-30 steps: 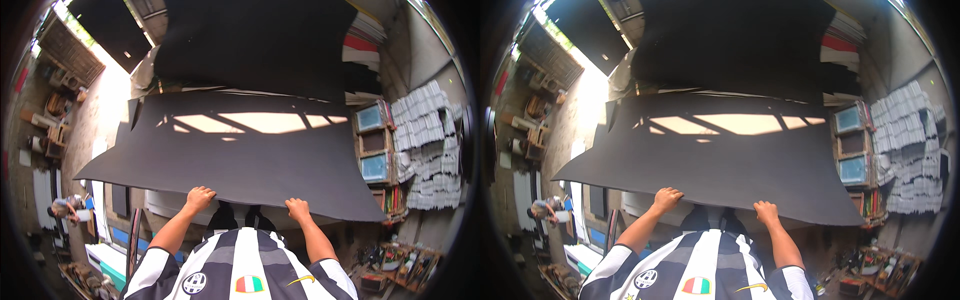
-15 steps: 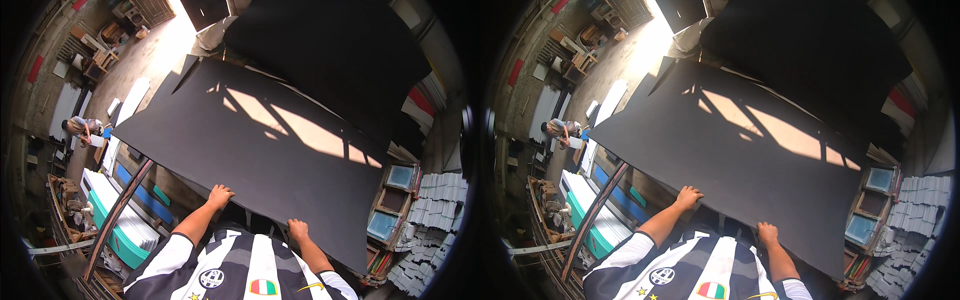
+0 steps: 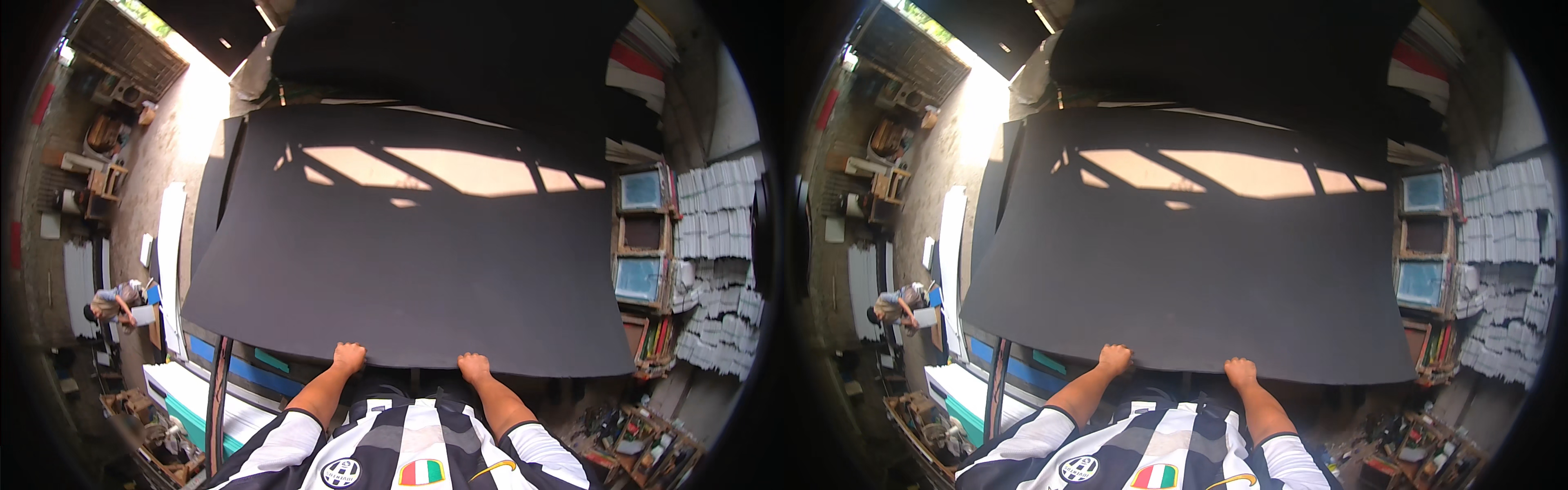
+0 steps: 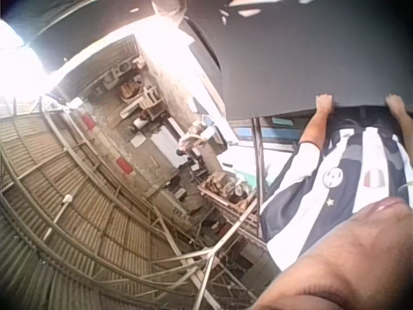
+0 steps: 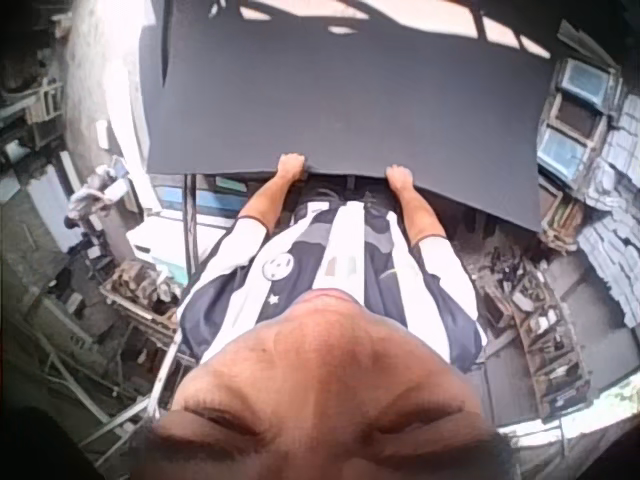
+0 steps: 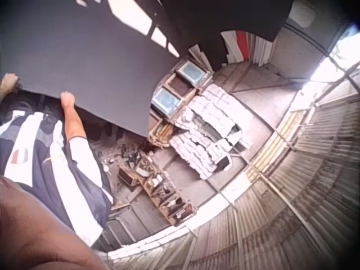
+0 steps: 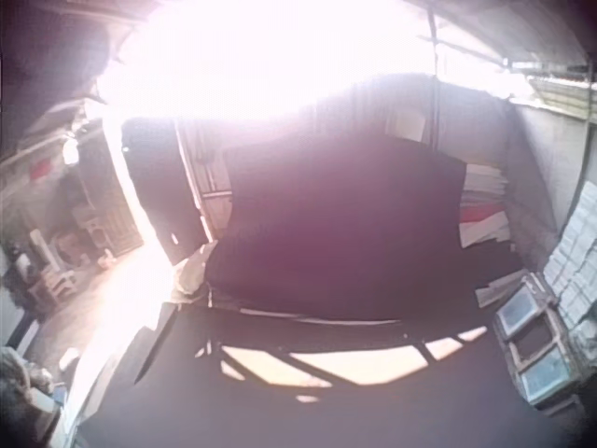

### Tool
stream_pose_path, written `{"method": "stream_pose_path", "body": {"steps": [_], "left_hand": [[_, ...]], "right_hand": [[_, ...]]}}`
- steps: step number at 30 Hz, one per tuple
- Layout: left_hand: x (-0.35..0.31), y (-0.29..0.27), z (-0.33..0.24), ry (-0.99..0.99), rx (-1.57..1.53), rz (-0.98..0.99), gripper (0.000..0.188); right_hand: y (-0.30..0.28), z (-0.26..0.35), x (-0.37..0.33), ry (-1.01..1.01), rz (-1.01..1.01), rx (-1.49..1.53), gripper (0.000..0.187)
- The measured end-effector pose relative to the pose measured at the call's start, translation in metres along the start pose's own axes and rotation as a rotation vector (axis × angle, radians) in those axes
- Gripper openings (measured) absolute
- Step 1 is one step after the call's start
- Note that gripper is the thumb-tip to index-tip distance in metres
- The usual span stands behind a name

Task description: The person handles large black and white sheets of material in a workshop, picking them up, moving them, and stacking them. They also handle a long wooden plank, placing it on a green sheet and later on a black sheet.

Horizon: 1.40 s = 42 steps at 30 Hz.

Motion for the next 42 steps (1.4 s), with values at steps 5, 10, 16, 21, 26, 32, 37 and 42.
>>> {"method": "stream_pose_path", "body": {"steps": [5, 10, 16, 21, 26, 32, 37, 42], "left_hand": [[0.036, -0.052, -0.019, 0.109, -0.088, -0.171, 0.036], [0.081, -0.087, -0.043, 0.267, -0.078, -0.283, 0.033], [0.098, -0.111, -0.069, 0.468, -0.099, -0.367, 0.029], [0.099, -0.119, -0.093, 0.539, -0.086, -0.334, 0.030], [0.098, -0.124, -0.113, 0.585, -0.062, -0.271, 0.032], [0.083, -0.128, -0.146, 0.598, -0.033, -0.163, 0.035], [0.071, -0.116, -0.181, 0.662, -0.037, -0.128, 0.037], [0.054, -0.095, -0.209, 0.738, -0.041, -0.084, 0.037]], "right_hand": [[-0.025, 0.018, 0.014, 0.185, -0.174, 0.136, 0.018], [-0.080, 0.030, 0.049, 0.373, -0.413, 0.249, 0.015], [-0.108, 0.060, 0.058, 0.492, -0.522, 0.395, 0.014], [-0.086, 0.056, 0.037, 0.614, -0.536, 0.420, 0.013], [-0.060, 0.049, -0.001, 0.755, -0.520, 0.482, 0.012], [-0.043, 0.052, -0.043, 0.884, -0.529, 0.524, 0.012], [-0.044, 0.067, -0.080, 0.962, -0.605, 0.541, 0.015], [-0.040, 0.076, -0.123, 1.032, -0.704, 0.539, 0.017]]}}
Point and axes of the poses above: each hand's wrist, its own x-axis towards the middle knuckle, its own y-axis out of the palm, z = x × y, the point moved 3 cm from there along x, towards the middle knuckle, and after that the axes turned 14 degrees about -z, right-handed, at the moved point
